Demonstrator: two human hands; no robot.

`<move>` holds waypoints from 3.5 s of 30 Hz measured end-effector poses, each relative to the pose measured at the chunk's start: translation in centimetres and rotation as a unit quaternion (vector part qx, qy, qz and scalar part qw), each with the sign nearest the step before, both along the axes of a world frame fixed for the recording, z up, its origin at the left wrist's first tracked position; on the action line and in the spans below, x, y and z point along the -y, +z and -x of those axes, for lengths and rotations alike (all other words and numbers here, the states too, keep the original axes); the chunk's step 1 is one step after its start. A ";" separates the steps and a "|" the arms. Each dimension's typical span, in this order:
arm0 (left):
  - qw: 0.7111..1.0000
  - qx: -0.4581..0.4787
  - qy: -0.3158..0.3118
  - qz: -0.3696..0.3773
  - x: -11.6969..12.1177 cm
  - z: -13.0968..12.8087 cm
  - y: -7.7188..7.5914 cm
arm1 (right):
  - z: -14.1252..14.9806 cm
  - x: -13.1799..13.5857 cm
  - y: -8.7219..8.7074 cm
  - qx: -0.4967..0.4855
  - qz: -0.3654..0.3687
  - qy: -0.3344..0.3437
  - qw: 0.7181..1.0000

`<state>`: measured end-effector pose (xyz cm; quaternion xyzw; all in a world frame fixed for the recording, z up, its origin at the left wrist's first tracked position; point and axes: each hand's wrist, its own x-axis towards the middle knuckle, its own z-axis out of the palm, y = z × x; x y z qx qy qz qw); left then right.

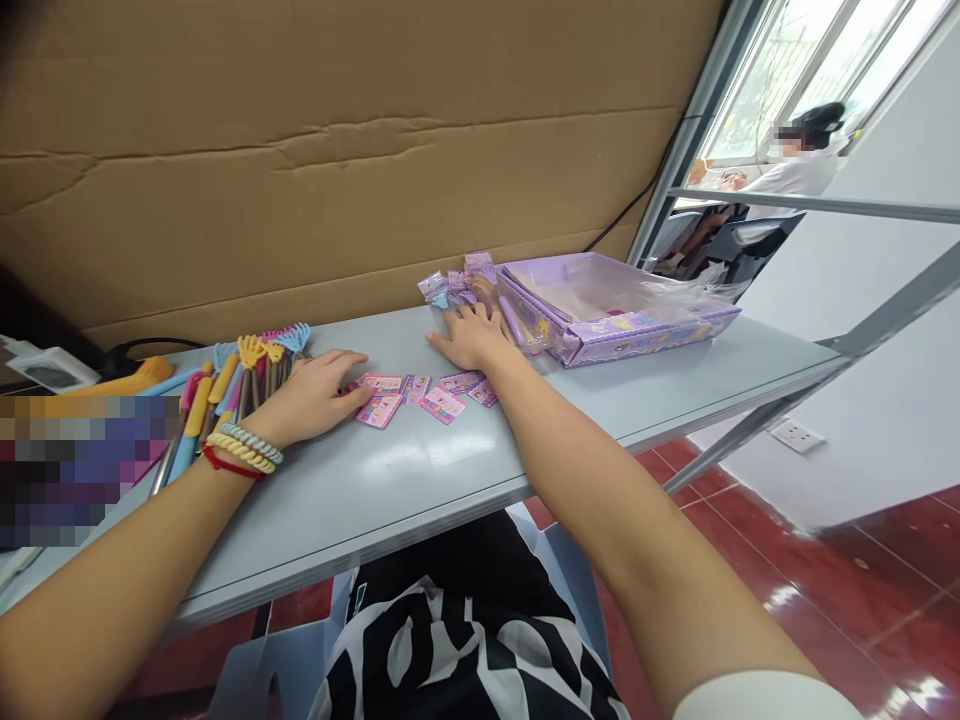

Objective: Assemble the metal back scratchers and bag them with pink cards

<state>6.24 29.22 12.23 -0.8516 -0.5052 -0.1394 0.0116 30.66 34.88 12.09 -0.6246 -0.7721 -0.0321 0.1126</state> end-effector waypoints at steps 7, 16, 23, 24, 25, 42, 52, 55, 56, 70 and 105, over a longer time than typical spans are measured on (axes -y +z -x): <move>0.978 0.007 0.202 -0.052 -0.3 1.1 1.6 | 0.0 0.4 0.8 -0.102 -0.160 0.047 0.981; 0.943 -0.065 0.325 0.018 -0.9 1.3 1.6 | 1.1 1.0 1.5 -0.172 -0.246 0.094 0.949; 0.934 -0.066 0.343 0.076 -0.8 0.6 2.5 | 1.4 0.6 1.2 -0.229 -0.231 0.173 0.930; 0.935 -0.058 0.340 0.082 -0.7 0.6 2.7 | 1.5 0.7 1.3 -0.235 -0.227 0.171 0.930; 0.936 -0.052 0.338 0.085 -0.5 0.7 3.0 | 1.6 0.8 1.3 -0.240 -0.223 0.168 0.930; 0.982 -0.074 0.112 -0.131 2.2 -1.3 2.0 | 1.5 1.0 1.7 -0.523 -0.087 0.168 0.831; 0.984 -0.054 0.053 -0.159 1.4 -0.6 1.2 | 2.7 2.5 1.4 -0.314 -0.020 0.196 0.929; 0.981 -0.054 0.049 -0.179 1.5 -1.2 1.1 | 3.3 2.7 1.3 -0.327 -0.021 0.180 0.928; 0.980 -0.057 0.052 -0.186 1.7 -1.4 1.1 | 3.6 2.8 1.4 -0.337 -0.018 0.181 0.924; 0.975 0.070 0.061 -0.204 3.1 -2.6 2.0 | 4.6 4.0 2.1 -0.660 0.169 0.331 0.653; 0.983 -0.064 0.129 -0.117 3.7 -3.2 2.7 | 6.3 4.6 1.9 -0.554 0.232 0.324 0.731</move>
